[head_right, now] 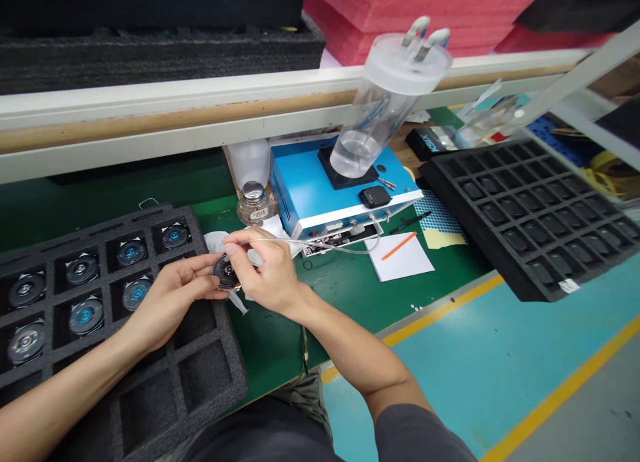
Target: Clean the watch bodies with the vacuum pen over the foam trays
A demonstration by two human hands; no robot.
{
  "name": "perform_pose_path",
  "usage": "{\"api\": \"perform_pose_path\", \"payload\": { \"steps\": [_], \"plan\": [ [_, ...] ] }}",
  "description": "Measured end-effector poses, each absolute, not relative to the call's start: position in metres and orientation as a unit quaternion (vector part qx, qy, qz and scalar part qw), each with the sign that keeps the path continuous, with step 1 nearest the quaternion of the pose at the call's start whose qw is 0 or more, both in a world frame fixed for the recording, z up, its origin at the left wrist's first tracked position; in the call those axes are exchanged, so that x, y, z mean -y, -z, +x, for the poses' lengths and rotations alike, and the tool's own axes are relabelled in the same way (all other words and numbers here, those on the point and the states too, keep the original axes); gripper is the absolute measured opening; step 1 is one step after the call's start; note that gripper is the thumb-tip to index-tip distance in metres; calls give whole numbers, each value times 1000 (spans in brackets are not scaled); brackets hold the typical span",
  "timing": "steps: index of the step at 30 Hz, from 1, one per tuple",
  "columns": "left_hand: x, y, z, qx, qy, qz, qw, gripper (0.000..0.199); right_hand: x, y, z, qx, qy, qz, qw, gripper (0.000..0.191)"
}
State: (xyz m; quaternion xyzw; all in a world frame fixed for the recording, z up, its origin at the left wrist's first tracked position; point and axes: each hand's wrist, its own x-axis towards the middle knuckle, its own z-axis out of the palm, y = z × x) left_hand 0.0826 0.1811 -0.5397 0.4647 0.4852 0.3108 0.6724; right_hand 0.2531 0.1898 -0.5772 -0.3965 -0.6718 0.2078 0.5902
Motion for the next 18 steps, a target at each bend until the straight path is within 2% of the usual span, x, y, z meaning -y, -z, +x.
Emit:
{"api": "perform_pose_path", "payload": {
  "steps": [18],
  "plan": [
    [-181, 538, 83, -487, -304, 465, 674, 41, -190, 577, 253, 672, -209, -396, 590, 10]
  ]
}}
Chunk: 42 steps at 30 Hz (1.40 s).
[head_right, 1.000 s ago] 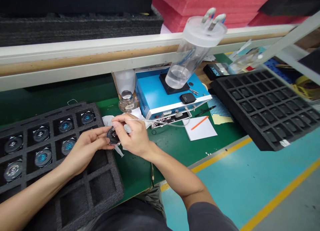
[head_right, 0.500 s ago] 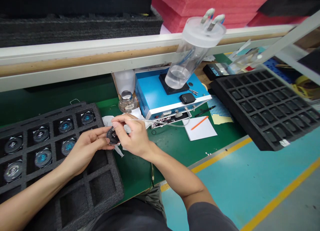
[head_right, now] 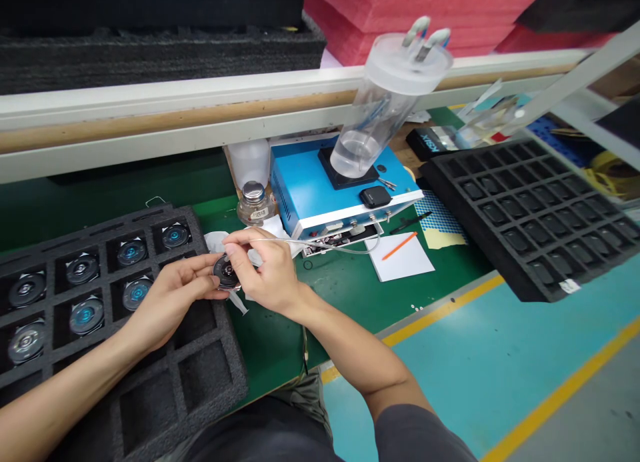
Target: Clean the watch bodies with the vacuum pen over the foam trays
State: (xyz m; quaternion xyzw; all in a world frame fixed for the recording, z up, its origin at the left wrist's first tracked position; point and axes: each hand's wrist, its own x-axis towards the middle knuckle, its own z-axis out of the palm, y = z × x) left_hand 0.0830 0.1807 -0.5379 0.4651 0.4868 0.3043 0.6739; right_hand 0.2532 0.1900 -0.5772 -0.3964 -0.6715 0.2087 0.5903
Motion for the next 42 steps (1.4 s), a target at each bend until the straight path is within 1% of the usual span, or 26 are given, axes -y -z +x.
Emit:
{"api": "perform_pose_path", "payload": {
  "steps": [12, 18, 21, 25, 28, 32, 36, 42],
  "plan": [
    [-181, 538, 84, -489, -307, 464, 672, 39, -189, 577, 253, 671, -211, -409, 581, 12],
    [-180, 540, 85, -490, -313, 461, 670, 40, -188, 578, 253, 665, -215, -400, 593, 11],
    [-179, 541, 85, -485, -320, 459, 672, 41, -183, 578, 253, 635, -219, -394, 627, 11],
    [-178, 541, 85, -475, -324, 455, 680, 40, -179, 577, 253, 546, -168, -402, 716, 13],
    [-178, 543, 84, -474, -330, 447, 683, 40, -179, 576, 252, 498, -151, -408, 751, 13],
    [-178, 548, 83, -467, -337, 443, 687, 39, -180, 575, 250, 492, -139, -393, 764, 11],
    [-178, 550, 83, -463, -340, 444, 688, 39, -181, 576, 250, 496, -126, -407, 757, 12],
    [-179, 549, 84, -466, -342, 438, 689, 38, -184, 579, 253, 493, -126, -371, 777, 14]
  ]
}}
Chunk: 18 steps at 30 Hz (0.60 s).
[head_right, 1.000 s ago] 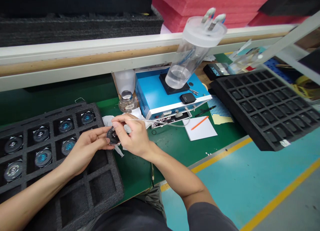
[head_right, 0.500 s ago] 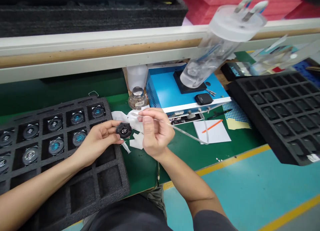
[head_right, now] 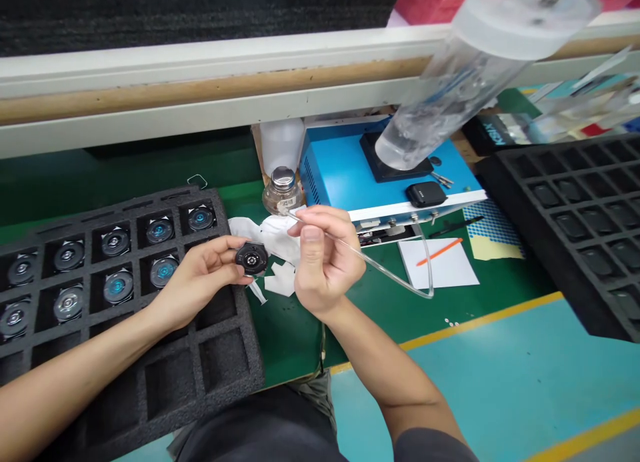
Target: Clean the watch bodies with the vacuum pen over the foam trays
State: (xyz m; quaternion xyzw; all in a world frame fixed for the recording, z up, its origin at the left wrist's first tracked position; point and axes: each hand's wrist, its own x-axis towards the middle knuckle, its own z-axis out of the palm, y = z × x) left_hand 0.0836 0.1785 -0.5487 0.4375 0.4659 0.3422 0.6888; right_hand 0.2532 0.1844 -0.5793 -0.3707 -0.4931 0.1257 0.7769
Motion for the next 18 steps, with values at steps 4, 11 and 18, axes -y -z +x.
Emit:
{"api": "perform_pose_path", "payload": {
  "steps": [4, 11, 18],
  "plan": [
    [-178, 547, 83, -472, -344, 440, 682, 42, -188, 576, 256, 502, -111, -417, 750, 15],
    [-181, 546, 80, -450, -369, 448, 679, 75, -137, 563, 287, 486, -313, -444, 685, 17],
    [-182, 536, 80, -458, -416, 464, 634, 82, -17, 597, 322, 359, -601, -514, 495, 30]
  ]
}}
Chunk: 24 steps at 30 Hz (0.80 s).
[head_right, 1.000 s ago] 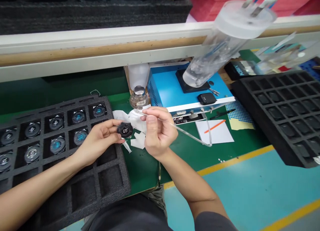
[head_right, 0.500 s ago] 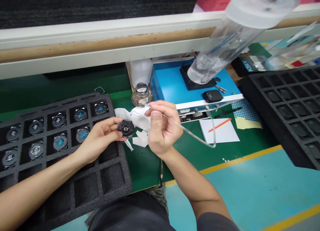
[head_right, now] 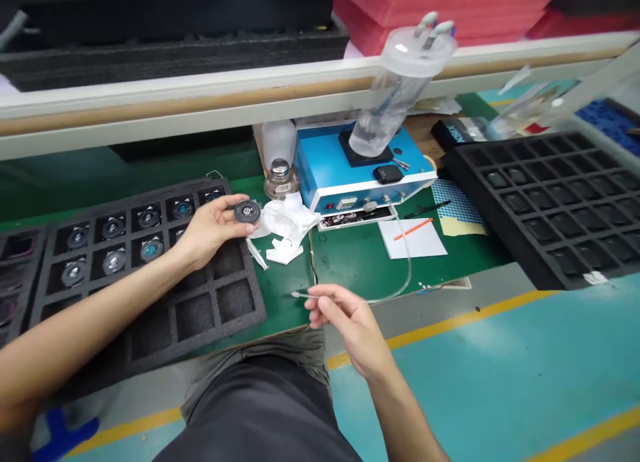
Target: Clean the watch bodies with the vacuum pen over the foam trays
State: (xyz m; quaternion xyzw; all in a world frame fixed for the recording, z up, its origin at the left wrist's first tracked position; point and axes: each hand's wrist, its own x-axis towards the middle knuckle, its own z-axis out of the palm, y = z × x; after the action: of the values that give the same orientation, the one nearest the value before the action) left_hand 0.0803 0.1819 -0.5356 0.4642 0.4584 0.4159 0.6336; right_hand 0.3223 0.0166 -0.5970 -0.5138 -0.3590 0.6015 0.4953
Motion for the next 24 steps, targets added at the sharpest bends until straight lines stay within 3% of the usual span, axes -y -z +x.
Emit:
{"api": "perform_pose_path", "payload": {
  "steps": [6, 14, 18, 24],
  "plan": [
    [-156, 511, 52, -475, -405, 575, 530, 73, 12, 616, 322, 264, -623, -539, 502, 36],
    [-83, 540, 21, -523, -295, 778, 188, 50, -5, 615, 315, 266, -616, -513, 535, 38],
    [-77, 554, 35, -529, -272, 793, 134, 51, -14, 615, 304, 243, -585, -509, 583, 41],
    [-89, 561, 54, -553, -219, 796, 107, 52, -12, 619, 293, 242, -576, -516, 587, 45]
  ]
}}
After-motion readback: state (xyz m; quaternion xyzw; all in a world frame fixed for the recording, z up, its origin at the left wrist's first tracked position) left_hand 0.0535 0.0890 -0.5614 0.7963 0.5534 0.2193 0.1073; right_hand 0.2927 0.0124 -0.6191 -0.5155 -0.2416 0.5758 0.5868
